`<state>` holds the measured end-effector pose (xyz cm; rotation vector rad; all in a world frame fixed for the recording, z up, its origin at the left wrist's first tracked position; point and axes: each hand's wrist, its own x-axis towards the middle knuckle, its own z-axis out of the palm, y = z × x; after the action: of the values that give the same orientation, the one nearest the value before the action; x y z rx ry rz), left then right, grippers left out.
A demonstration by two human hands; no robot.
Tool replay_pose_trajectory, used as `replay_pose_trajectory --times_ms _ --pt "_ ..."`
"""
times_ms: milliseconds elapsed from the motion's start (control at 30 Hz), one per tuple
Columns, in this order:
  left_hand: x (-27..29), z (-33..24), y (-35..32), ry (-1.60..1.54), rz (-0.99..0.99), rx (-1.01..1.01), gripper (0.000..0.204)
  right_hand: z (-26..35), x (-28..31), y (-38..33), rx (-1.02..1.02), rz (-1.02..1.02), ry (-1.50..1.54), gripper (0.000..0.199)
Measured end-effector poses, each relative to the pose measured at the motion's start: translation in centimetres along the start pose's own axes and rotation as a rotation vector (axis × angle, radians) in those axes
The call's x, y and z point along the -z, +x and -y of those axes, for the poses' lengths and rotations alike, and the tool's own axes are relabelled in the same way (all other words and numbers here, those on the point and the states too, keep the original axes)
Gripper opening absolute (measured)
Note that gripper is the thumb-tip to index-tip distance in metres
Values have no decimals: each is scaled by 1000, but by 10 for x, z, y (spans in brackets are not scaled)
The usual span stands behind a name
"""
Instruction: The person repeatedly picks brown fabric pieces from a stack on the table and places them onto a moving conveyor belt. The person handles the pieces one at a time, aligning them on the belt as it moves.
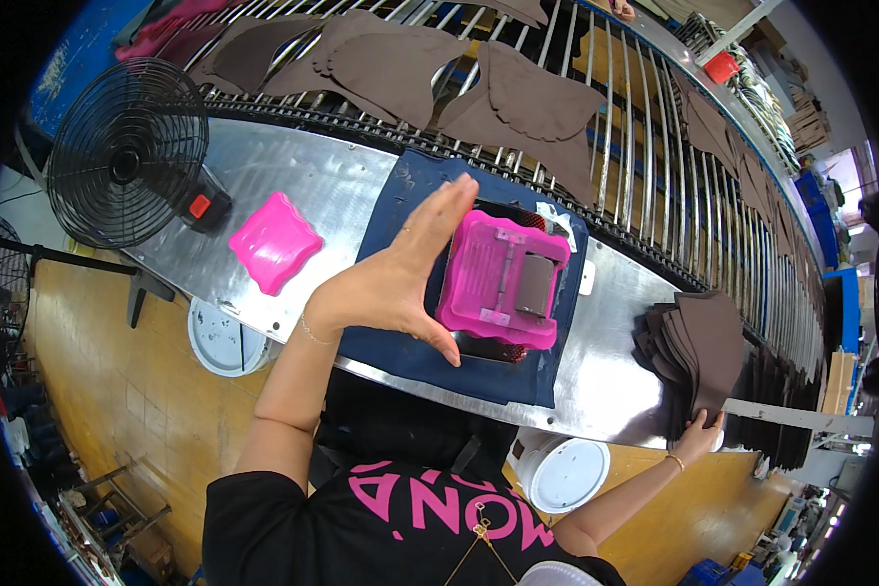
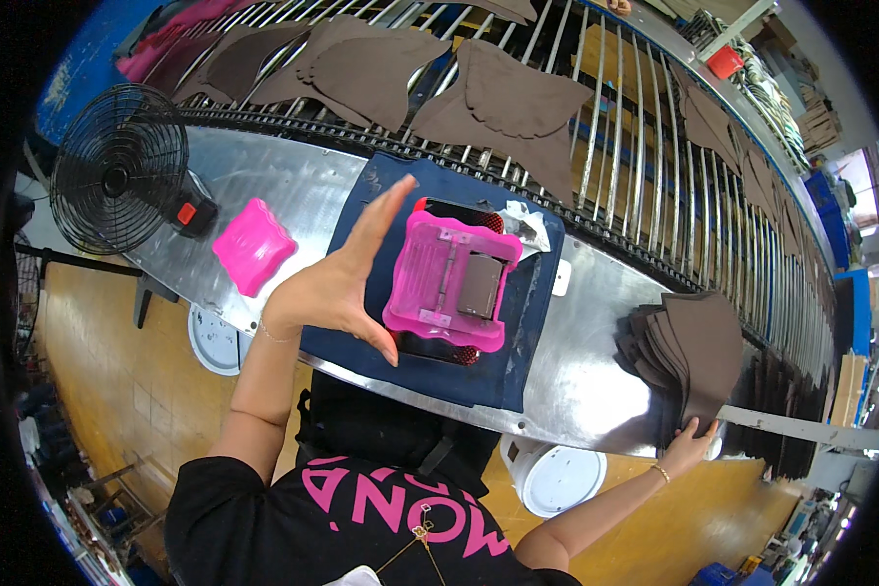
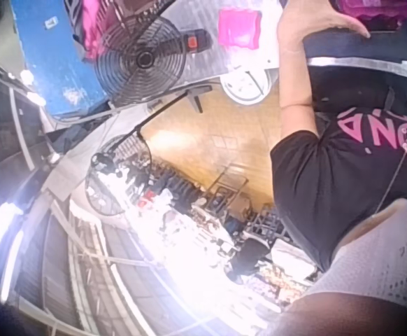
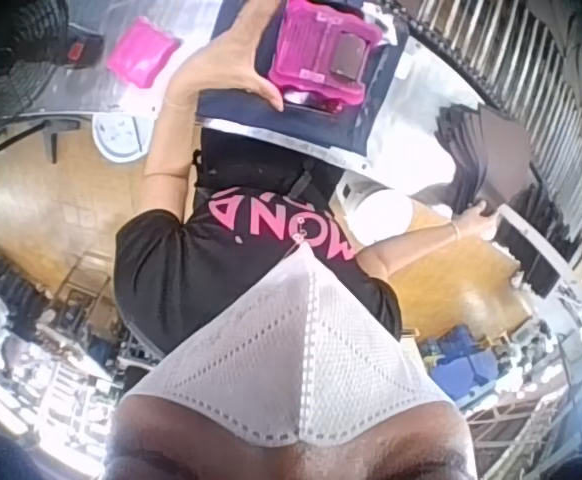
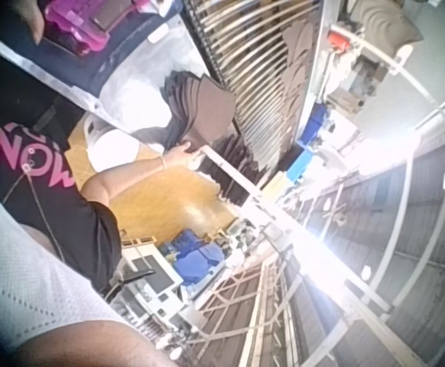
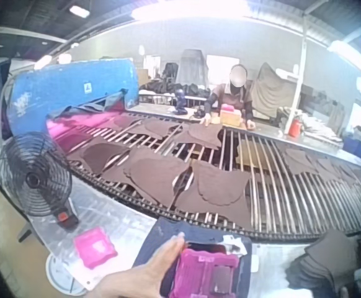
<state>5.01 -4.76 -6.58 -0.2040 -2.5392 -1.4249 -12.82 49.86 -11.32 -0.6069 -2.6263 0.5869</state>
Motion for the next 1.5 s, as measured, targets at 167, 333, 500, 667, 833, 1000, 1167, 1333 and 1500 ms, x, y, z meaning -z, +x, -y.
replay_pose_trajectory --times_ms 167,333,500,667,833,1000,1167,1333,1500 --pt "-10 6 2 -56 35 13 145 -5 0 2 -14 1 33 49" --pt "-9 5 2 -109 4 26 134 -6 4 6 -89 95 130 48" --pt "-10 7 -1 -90 -23 27 126 -17 3 14 -101 125 205 50" --pt "-11 9 1 -67 -20 56 135 -28 4 21 -228 131 430 44" --pt "-14 13 3 -66 -26 30 135 -35 12 30 -277 226 373 26" --pt "-19 19 1 -109 -60 -9 142 -16 28 24 11 123 398 21" --pt "-2 16 -4 -274 -168 -64 144 67 67 5 321 -144 492 25" --pt "21 1 19 -253 -361 -45 109 160 72 -26 370 -117 987 30" --pt "40 -28 41 -436 -566 -180 89 265 35 -96 313 311 1424 28"
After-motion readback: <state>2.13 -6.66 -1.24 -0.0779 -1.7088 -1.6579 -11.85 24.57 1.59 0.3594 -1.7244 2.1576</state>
